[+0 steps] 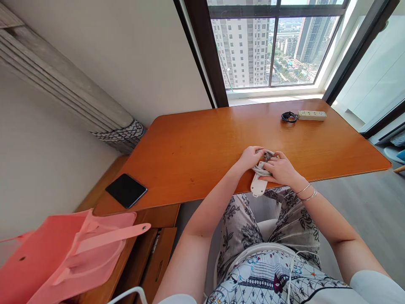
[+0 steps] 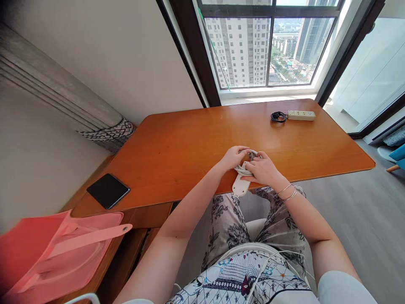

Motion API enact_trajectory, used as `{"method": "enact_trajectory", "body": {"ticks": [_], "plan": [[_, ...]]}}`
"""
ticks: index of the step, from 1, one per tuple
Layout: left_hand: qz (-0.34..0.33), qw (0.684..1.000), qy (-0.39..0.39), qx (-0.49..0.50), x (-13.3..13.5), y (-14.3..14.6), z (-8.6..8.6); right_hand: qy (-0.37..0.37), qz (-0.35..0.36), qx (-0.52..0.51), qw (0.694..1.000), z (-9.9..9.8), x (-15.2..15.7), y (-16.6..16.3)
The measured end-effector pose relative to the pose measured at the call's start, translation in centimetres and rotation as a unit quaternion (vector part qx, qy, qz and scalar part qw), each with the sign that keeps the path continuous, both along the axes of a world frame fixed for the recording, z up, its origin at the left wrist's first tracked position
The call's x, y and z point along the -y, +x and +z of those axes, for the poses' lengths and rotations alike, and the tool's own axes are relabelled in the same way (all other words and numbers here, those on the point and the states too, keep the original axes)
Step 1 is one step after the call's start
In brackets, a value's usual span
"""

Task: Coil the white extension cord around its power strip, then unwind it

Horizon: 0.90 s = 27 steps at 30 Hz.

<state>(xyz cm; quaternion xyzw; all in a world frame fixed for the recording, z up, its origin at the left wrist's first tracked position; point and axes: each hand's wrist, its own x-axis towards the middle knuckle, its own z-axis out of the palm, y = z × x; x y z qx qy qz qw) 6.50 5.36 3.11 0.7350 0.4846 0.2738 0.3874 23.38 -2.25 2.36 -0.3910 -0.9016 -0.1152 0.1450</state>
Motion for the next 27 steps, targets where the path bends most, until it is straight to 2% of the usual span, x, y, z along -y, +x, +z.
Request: {"method": "enact_trajectory", "body": {"ticks": [3, 6, 8, 10, 14, 17, 19, 24, 27], "plan": [[0.017, 1.000, 0.011, -0.009, 0.2, 0.1, -0.2, -0.016, 0.006, -0.056, 0.998, -0.6, 0.1, 0.5], [0.032, 0.999, 0.028, -0.010, 0.4, 0.3, -0.4, -0.025, -0.010, -0.190, 0.981, -1.1, 0.3, 0.7], [0.041, 0.999, 0.031, -0.003, 0.6, 0.4, -0.4, -0.016, -0.070, -0.308, 0.949, -1.2, 0.1, 0.9], [0.046, 0.999, 0.025, 0.004, 0.7, 0.5, -0.4, -0.042, -0.144, -0.396, 0.906, -1.2, -0.4, 1.0], [0.047, 0.999, 0.015, 0.008, 0.8, 0.5, -0.3, -0.197, -0.220, -0.427, 0.855, -1.1, -1.6, 1.2], [0.056, 0.998, 0.015, 0.007, 0.8, 0.4, -0.3, -0.223, -0.239, -0.449, 0.832, -1.3, -2.0, 0.9], [0.058, 0.998, 0.014, 0.005, 0.8, 0.4, -0.3, -0.209, -0.237, -0.464, 0.828, -1.4, -2.1, 0.7], [0.057, 0.998, 0.012, 0.001, 0.7, 0.4, -0.3, -0.213, -0.220, -0.413, 0.858, -1.3, -2.3, 0.8], [0.056, 0.998, 0.018, -0.005, 0.6, 0.5, -0.2, -0.217, -0.196, -0.446, 0.846, -1.4, -2.6, 1.1]]}}
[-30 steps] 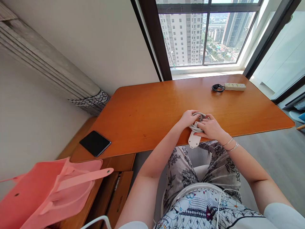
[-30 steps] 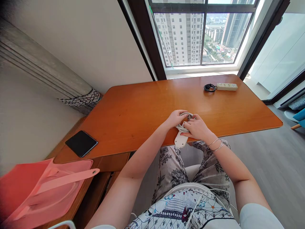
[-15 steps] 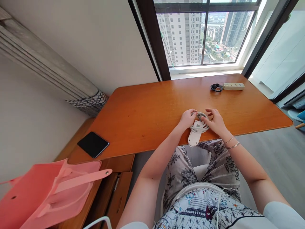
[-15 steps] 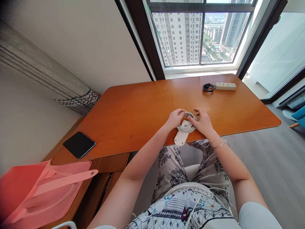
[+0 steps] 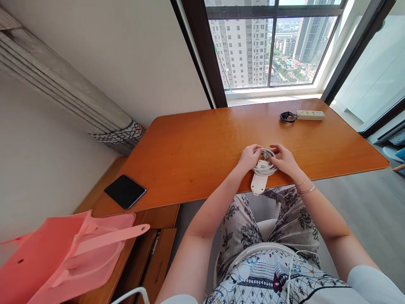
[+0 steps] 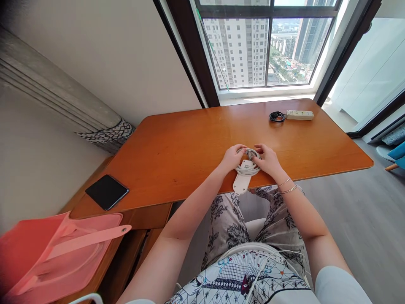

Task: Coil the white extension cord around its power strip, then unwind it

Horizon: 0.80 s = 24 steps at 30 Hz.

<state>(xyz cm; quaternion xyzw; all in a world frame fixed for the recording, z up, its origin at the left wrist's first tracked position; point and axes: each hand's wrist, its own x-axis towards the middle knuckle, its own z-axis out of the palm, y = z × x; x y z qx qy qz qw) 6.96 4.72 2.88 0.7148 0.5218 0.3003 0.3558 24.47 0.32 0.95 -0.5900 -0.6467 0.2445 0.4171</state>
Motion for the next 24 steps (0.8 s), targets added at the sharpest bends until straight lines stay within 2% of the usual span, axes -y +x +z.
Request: {"method": "enact_trajectory", "body": {"ticks": [2, 6, 10, 14, 18, 21, 24], "plan": [[-0.001, 1.000, 0.003, -0.005, 0.0, 0.1, 0.0, 0.003, 0.016, -0.068, 0.998, -0.3, -0.2, 0.1], [0.004, 1.000, -0.016, 0.004, 0.1, 0.1, 0.0, -0.037, 0.049, -0.201, 0.978, -1.0, -0.6, 0.1], [0.008, 0.999, -0.028, 0.020, 0.3, 0.1, -0.1, -0.040, 0.045, -0.231, 0.971, -1.3, -1.0, 0.1], [0.012, 0.999, -0.033, 0.026, 0.1, 0.3, -0.2, -0.025, 0.045, -0.165, 0.985, -1.2, -0.8, 0.1], [0.008, 1.000, -0.021, 0.014, -0.2, 0.4, 0.0, 0.047, 0.019, -0.054, 0.997, -0.6, -0.2, 0.4], [0.000, 1.000, -0.008, -0.005, -0.2, 0.5, 0.1, 0.102, 0.015, 0.074, 0.992, 0.2, 0.5, 0.6], [0.004, 1.000, -0.015, 0.000, -0.3, 0.6, 0.1, 0.119, -0.011, 0.183, 0.976, 1.2, 1.2, 0.5]]}}
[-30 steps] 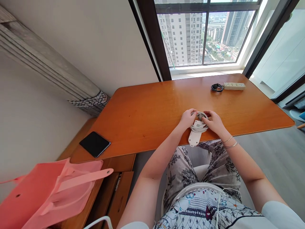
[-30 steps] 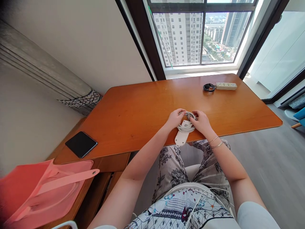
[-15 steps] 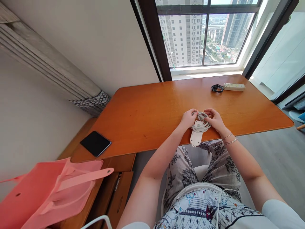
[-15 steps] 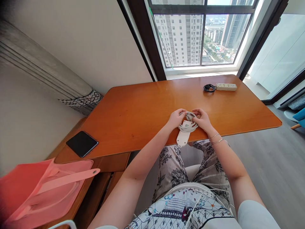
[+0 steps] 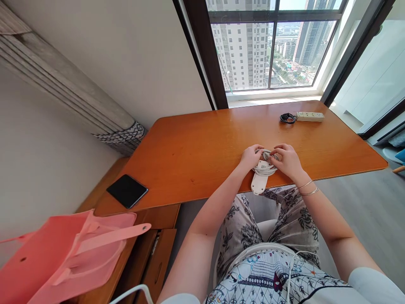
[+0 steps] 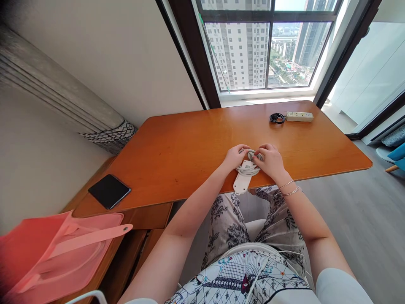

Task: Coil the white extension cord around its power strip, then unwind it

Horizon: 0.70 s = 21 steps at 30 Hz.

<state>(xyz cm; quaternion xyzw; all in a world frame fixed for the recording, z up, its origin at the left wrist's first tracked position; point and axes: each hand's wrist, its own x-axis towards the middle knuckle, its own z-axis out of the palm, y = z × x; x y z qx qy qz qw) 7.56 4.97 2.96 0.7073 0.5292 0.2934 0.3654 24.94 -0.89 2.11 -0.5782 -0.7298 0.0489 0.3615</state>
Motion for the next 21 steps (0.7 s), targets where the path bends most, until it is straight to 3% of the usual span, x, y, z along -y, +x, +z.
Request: {"method": "enact_trajectory", "body": {"ticks": [8, 16, 21], "plan": [[-0.010, 1.000, 0.018, -0.003, 0.0, 0.2, -0.1, -0.087, -0.059, 0.162, 0.981, 1.7, -0.6, -1.6], [0.010, 1.000, 0.022, -0.014, 0.2, 0.1, -0.2, -0.093, -0.044, 0.153, 0.983, 1.5, -1.2, -1.5], [0.011, 1.000, 0.007, -0.015, -0.1, -0.1, -0.6, -0.034, -0.019, 0.071, 0.997, 0.0, -1.4, -1.0]]}}
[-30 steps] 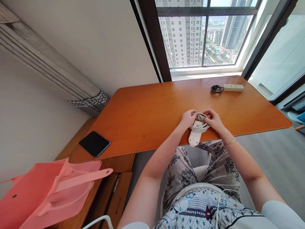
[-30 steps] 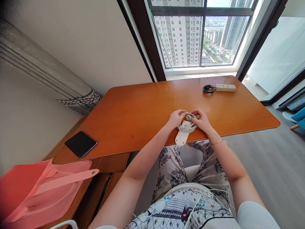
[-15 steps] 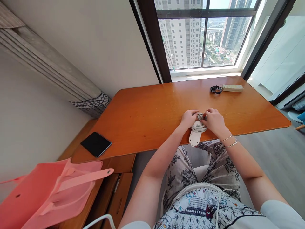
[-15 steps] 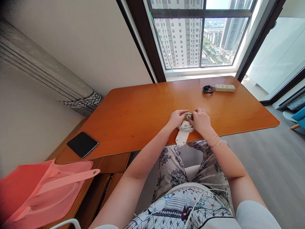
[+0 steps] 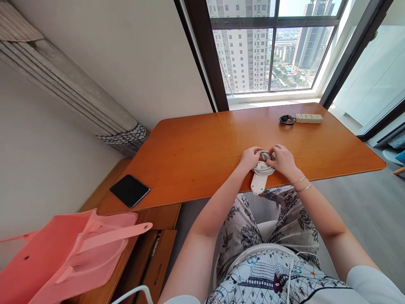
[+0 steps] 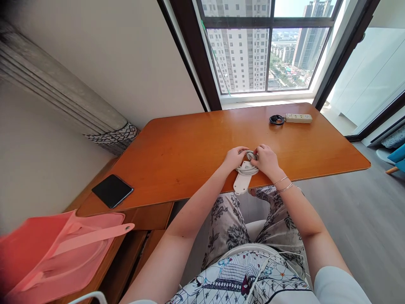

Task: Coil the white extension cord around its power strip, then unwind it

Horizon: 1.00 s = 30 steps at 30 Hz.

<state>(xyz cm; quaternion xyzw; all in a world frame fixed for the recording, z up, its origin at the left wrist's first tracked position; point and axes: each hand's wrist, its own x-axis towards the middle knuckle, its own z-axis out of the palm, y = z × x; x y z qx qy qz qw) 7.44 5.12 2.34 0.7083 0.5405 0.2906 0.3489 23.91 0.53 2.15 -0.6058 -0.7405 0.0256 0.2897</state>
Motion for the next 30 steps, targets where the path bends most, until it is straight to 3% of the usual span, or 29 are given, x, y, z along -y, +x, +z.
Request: {"method": "enact_trajectory", "body": {"ticks": [7, 13, 17, 24, 30], "plan": [[-0.007, 1.000, 0.003, -0.023, -0.4, 0.1, 0.0, 0.019, 0.011, -0.094, 0.995, -1.4, 0.1, 0.4], [-0.009, 0.999, -0.003, -0.042, -0.6, 0.3, 0.2, -0.022, -0.015, -0.017, 0.999, -0.1, 0.2, 0.2], [-0.008, 0.999, 0.001, -0.032, -0.7, 0.3, 0.1, -0.027, 0.010, 0.013, 1.000, 0.0, -0.3, 0.3], [-0.001, 1.000, -0.022, -0.007, -0.6, 0.1, -0.1, 0.072, 0.067, -0.175, 0.980, -3.1, -0.7, 0.7], [0.004, 1.000, -0.011, -0.002, -1.0, 0.2, -0.3, 0.104, 0.111, -0.208, 0.966, -3.1, -0.4, 0.7]]}}
